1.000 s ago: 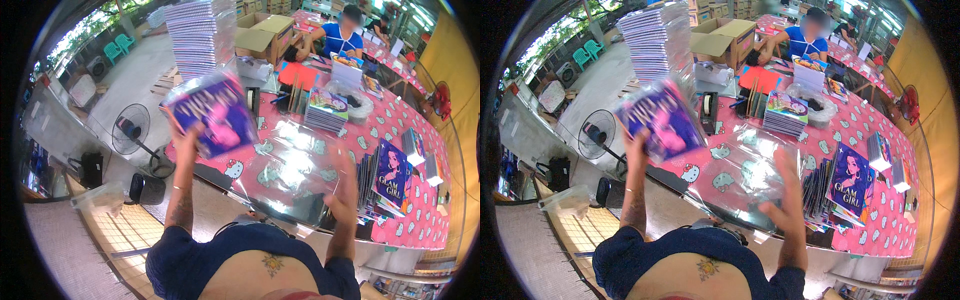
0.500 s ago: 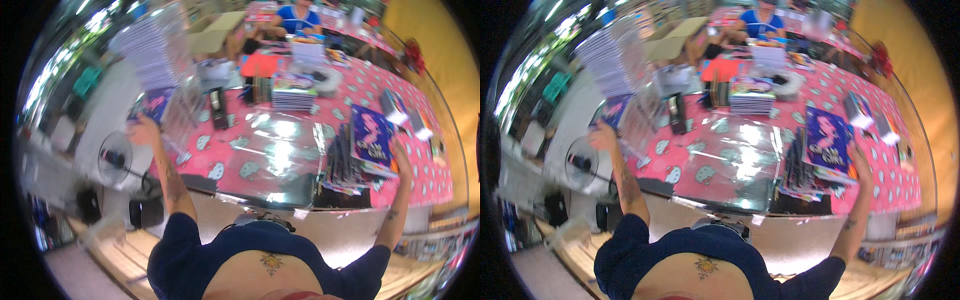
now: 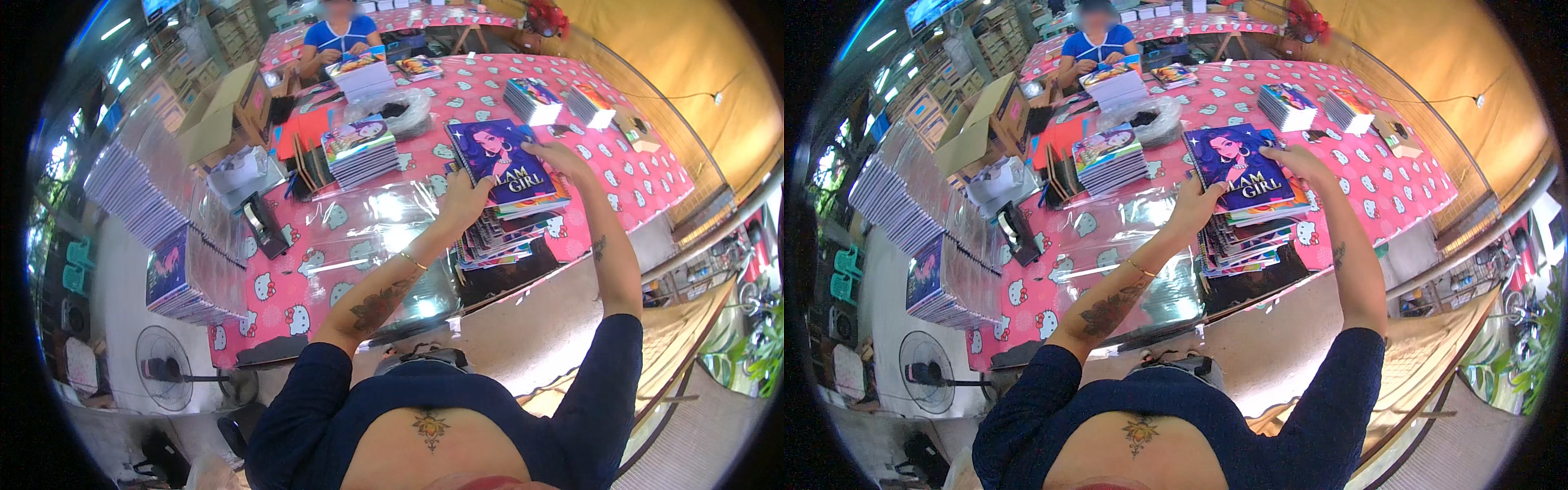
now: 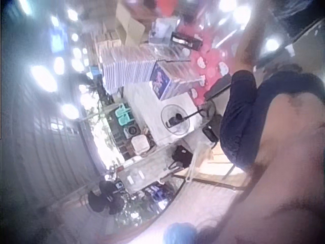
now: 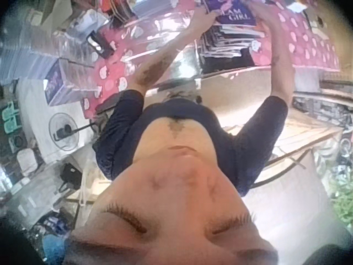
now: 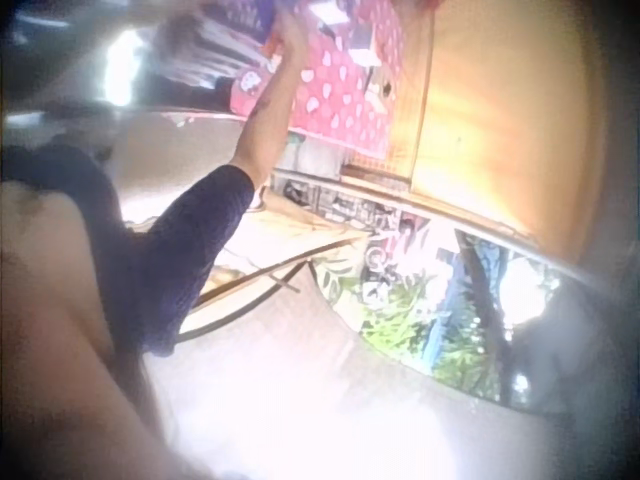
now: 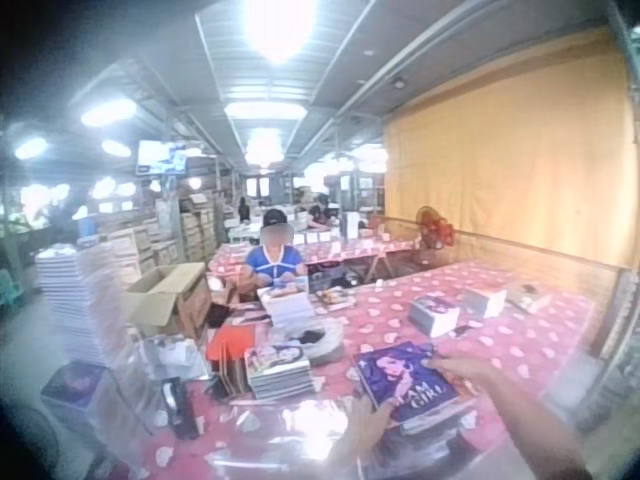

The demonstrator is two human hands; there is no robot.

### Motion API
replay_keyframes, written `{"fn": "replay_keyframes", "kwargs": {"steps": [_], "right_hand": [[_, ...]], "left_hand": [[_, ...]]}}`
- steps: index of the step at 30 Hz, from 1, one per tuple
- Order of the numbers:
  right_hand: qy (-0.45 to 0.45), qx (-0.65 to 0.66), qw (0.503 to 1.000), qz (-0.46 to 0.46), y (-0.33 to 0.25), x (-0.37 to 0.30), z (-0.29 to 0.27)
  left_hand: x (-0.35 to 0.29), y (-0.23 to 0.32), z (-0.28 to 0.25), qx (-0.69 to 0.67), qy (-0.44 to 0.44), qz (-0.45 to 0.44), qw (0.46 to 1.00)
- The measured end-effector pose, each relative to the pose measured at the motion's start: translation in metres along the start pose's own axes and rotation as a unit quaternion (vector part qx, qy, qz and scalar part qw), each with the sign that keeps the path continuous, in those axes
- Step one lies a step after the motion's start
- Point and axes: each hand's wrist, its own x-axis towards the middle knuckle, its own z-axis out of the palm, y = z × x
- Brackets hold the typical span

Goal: The person places notebooks into plastic bags, seals the bags with tape, and stacks the packaged notebooks on the table.

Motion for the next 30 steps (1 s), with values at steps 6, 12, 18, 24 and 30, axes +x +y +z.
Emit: {"fn": "replay_keyframes", "kwargs": {"steps": [6, 12, 18, 24, 30], "right_hand": [[-0.071, 0.129, 0.989, -0.021, -0.027, -0.017, -0.009], [-0.119, 0.256, 0.953, -0.109, -0.07, -0.048, -0.002], [-0.165, 0.388, 0.902, -0.095, -0.109, -0.087, 0.007], [-0.228, 0.449, 0.825, -0.257, -0.123, -0.075, 0.146], [-0.174, 0.137, 0.887, -0.405, -0.084, -0.043, 0.362]], "left_hand": [[-0.025, 0.033, 0.006, 0.001, 0.022, -0.027, 0.999], [-0.024, 0.006, -0.016, -0.24, -0.044, 0.073, 0.967], [-0.067, 0.048, -0.094, 0.287, 0.15, 0.597, 0.734], [-0.146, 0.092, -0.195, 0.367, 0.043, 0.577, 0.728], [-0.252, -0.025, -0.273, -0.105, 0.316, 0.147, 0.931]]}}
